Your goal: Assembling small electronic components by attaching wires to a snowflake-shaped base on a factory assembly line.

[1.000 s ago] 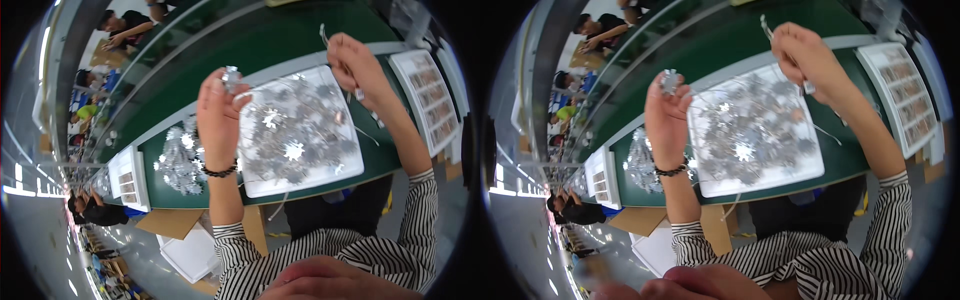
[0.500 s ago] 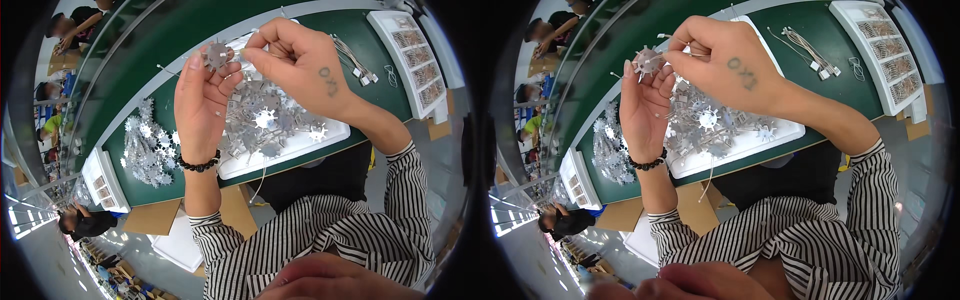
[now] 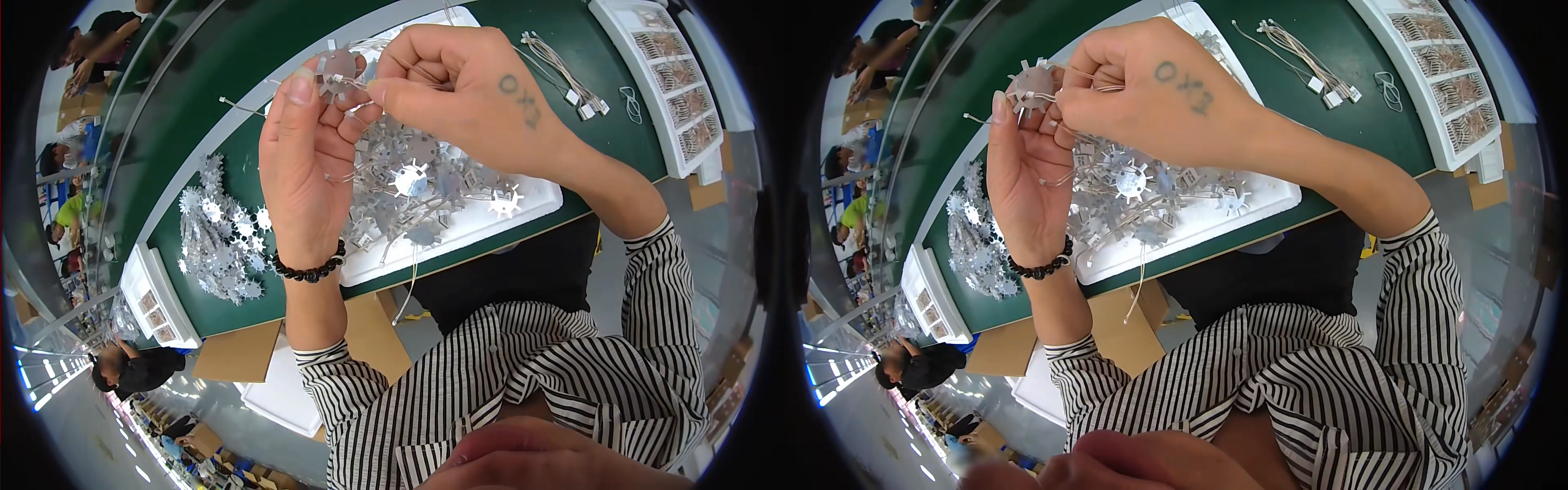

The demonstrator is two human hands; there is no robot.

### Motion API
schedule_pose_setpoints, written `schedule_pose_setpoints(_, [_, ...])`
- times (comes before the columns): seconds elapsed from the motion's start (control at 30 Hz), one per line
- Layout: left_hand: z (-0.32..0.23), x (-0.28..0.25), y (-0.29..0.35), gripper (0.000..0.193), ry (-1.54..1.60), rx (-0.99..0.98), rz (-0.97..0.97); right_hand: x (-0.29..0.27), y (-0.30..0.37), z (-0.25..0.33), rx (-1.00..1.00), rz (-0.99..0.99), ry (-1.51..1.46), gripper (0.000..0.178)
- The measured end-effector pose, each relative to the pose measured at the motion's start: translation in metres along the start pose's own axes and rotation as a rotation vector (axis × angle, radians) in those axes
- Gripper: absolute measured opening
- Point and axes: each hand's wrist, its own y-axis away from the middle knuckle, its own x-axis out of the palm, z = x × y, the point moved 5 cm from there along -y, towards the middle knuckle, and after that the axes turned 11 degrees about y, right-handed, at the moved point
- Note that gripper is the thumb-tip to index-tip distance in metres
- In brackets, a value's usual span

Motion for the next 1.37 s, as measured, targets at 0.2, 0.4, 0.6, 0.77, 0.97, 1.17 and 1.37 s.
schedule_pose_setpoints(0.2, [0.002,-0.010,0.000,0.035,-0.012,0.001,-0.003,0.000,0.000,-0.004,0.057,0.077,-0.082,0.013])
schedule_pose_setpoints(0.4, [0.000,-0.003,0.003,0.029,-0.124,0.026,-0.047,0.001,0.005,-0.006,-0.022,0.073,0.056,0.003])
schedule_pose_setpoints(0.6, [0.002,-0.004,0.006,0.026,-0.410,0.000,-0.023,0.000,0.006,-0.007,-0.026,0.061,0.108,0.005])
schedule_pose_setpoints(0.77, [0.004,0.004,0.004,0.020,-0.198,0.010,-0.080,-0.008,-0.005,-0.010,-0.116,-0.036,0.174,0.011])
schedule_pose_setpoints(0.97, [-0.018,0.011,0.013,0.014,-0.788,0.396,-0.102,-0.014,-0.015,-0.013,-0.221,-0.135,0.242,0.020])
schedule_pose_setpoints(1.17, [-0.026,0.016,0.020,0.015,-0.963,0.548,-0.028,-0.012,-0.015,-0.002,-0.329,-0.074,0.263,0.025])
schedule_pose_setpoints(1.37, [-0.031,0.018,0.020,0.022,-0.977,0.552,0.007,0.000,-0.013,-0.006,-0.284,0.200,0.367,0.027])
